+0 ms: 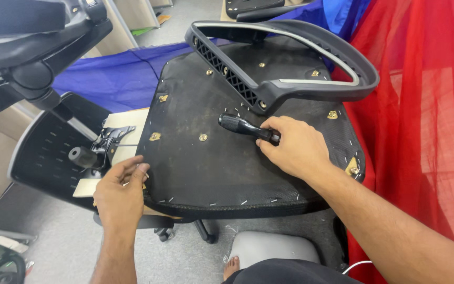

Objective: The person aligns a black plastic chair frame onto an upholstered seat and uses a screwdriver to fasten multiple screws into the frame's mounting holes. The person continues to tighten screws around the perimeter of the frame to secure it to the seat.

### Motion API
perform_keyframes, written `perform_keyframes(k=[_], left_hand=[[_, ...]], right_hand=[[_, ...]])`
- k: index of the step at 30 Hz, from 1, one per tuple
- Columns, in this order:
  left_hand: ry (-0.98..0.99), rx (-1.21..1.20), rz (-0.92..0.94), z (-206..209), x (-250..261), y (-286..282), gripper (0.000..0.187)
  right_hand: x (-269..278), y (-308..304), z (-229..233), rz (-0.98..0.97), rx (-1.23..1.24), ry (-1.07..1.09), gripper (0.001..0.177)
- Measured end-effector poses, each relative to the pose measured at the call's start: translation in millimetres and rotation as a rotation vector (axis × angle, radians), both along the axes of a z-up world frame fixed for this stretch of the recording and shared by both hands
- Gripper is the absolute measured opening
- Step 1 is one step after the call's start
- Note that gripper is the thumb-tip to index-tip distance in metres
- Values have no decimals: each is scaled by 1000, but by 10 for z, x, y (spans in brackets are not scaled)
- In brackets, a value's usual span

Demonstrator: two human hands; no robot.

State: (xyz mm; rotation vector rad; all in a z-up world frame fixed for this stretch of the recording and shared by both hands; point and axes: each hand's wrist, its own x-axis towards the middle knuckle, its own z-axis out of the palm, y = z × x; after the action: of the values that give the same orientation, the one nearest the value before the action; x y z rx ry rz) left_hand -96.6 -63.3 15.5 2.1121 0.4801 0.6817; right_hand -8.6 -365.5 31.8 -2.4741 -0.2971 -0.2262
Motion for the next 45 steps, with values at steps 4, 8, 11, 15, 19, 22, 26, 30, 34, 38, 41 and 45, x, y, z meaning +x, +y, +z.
perform_keyframes(k=[4,8,11,15,19,22,26,30,34,38,41,45], left_hand=[[-10,-97,22,-6,-118,45,19],[-18,-100,41,22,-163,112,18],[-43,-27,27,61,-118,182,17],[123,97,22,48,-138,254,17],[84,48,-71,-58,-245,285,20],[-33,180,-104,-121,-304,304,18],[-215,457,-197,-199,-309,289,16],[-161,337,-213,-202,-302,306,17],[-101,214,-215,-189,-310,333,22],[-125,83,-286,-194,-332,343,19],[-159,22,-254,-235,-330,296,19],[-147,43,-167,-268,-311,258,14]], right_hand=[[-7,-37,-33,17,0,-5,29],[-23,-47,-35,33,9,-39,31],[-30,-53,-38,22,6,-25,31],[-36,-29,-37,3,-4,-27,31],[-33,22,-25,-36,-22,-16,32],[-37,39,-18,-39,-24,-23,32],[-35,54,-8,-66,-37,52,32],[-31,61,-14,-51,-30,18,31],[-31,44,-36,-39,-19,-6,30],[-20,35,-57,-21,-20,-38,31],[-17,31,-62,-16,-25,-41,31],[-16,32,-48,-9,-29,-47,30]])
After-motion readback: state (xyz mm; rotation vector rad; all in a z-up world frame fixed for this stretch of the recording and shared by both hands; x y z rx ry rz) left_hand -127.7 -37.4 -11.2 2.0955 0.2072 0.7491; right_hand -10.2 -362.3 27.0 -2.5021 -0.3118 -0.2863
